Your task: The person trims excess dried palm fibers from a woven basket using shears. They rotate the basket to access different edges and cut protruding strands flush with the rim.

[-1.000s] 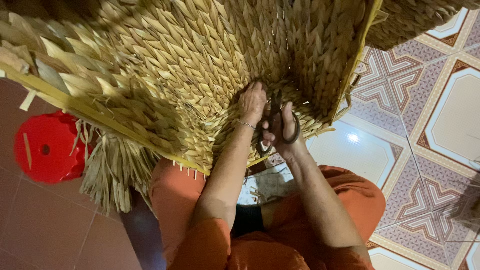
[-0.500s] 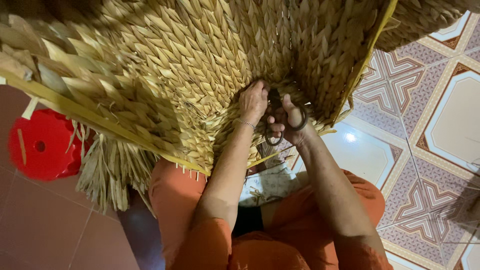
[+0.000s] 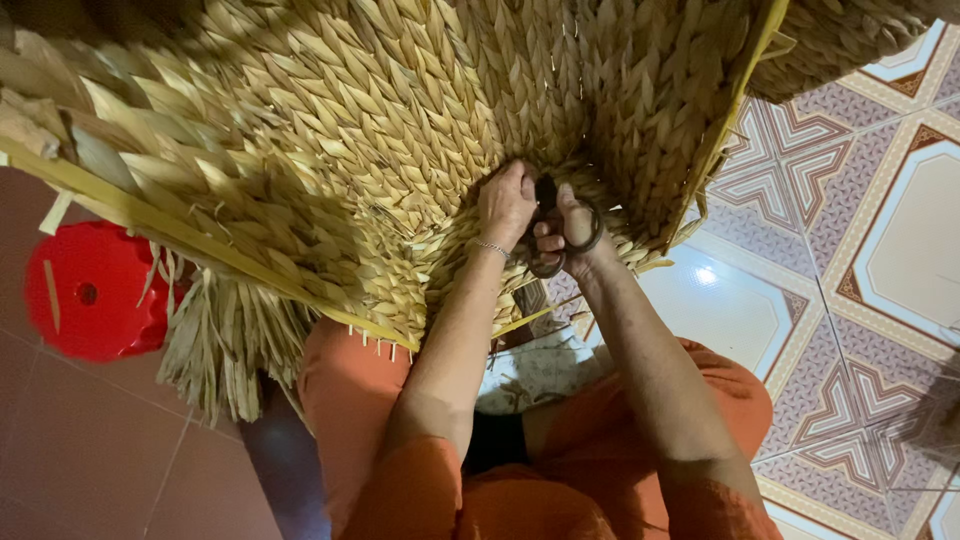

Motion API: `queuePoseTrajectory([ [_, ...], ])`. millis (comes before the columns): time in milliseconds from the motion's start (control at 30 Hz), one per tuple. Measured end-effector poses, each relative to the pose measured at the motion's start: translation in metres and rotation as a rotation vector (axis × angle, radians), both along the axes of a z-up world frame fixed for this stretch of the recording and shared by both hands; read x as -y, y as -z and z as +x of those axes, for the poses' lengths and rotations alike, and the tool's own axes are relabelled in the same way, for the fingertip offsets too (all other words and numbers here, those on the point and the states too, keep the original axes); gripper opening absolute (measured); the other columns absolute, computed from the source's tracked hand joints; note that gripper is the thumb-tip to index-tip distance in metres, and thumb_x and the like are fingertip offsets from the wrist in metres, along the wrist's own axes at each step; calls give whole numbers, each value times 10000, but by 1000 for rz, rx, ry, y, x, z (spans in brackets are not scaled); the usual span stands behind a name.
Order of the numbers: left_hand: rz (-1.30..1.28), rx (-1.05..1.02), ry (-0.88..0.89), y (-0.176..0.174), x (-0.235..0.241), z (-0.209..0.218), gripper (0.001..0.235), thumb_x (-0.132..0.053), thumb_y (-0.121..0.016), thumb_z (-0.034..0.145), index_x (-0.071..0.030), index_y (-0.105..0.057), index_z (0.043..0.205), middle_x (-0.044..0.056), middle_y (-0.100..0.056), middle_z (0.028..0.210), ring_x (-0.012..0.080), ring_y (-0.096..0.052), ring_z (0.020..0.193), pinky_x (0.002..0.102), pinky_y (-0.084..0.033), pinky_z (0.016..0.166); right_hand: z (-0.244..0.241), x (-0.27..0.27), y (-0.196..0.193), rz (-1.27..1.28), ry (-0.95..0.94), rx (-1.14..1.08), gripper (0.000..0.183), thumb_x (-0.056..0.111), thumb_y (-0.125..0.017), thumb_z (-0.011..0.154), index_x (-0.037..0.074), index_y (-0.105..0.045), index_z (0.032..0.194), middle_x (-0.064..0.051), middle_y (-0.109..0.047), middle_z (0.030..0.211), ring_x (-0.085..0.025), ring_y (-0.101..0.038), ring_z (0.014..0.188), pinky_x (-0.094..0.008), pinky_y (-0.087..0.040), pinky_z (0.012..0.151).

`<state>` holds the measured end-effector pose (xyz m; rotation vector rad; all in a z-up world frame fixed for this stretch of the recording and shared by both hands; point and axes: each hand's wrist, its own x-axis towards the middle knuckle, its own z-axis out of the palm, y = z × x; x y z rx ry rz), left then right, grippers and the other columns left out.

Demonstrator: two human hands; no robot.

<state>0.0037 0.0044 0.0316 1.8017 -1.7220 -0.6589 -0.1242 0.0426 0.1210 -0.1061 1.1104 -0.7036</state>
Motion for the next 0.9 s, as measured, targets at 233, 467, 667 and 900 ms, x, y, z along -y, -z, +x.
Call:
queuePoseTrajectory([
  [233,-264,-412,-317,-27,-17,17,150,-59,-702,931,-79,-694,1079,96,-782,932,186,-747,788,293,-591,731,-32,-37,-46,-163,5,-190,547,684,-405,964,147,-507,993,-30,-548,721,-108,-383,454,-304,-329,424],
  [467,79,-628,-380,-40,-36,29,165,-115,-690,895,-118,-770,1039,52,-781,1039,180,-760,864,274,-607,757,-83,-86,-72,-331,-89,-253,590,686,-474,966,101,-551,970,-5,-521,712,-110,-394,525,-279,-299,489],
  [667,270,-154,-110,-60,-42,18,226,-305,-816,857,-189,-793,1051,53,-719,1061,216,-653,1002,359,-508,896,-98,-102,-81,-587,-317,-567,519,563,-524,1034,54,-575,945,5,-441,633,-114,-379,534,-302,-318,493],
  [900,312,-266,-90,-43,-39,17,88,-161,-781,875,-170,-780,963,34,-772,1073,166,-728,986,328,-594,910,-97,-108,-96,-880,-546,-996,663,447,-667,979,46,-514,1484,-158,-717,996,-254,-688,863,-417,-559,760],
])
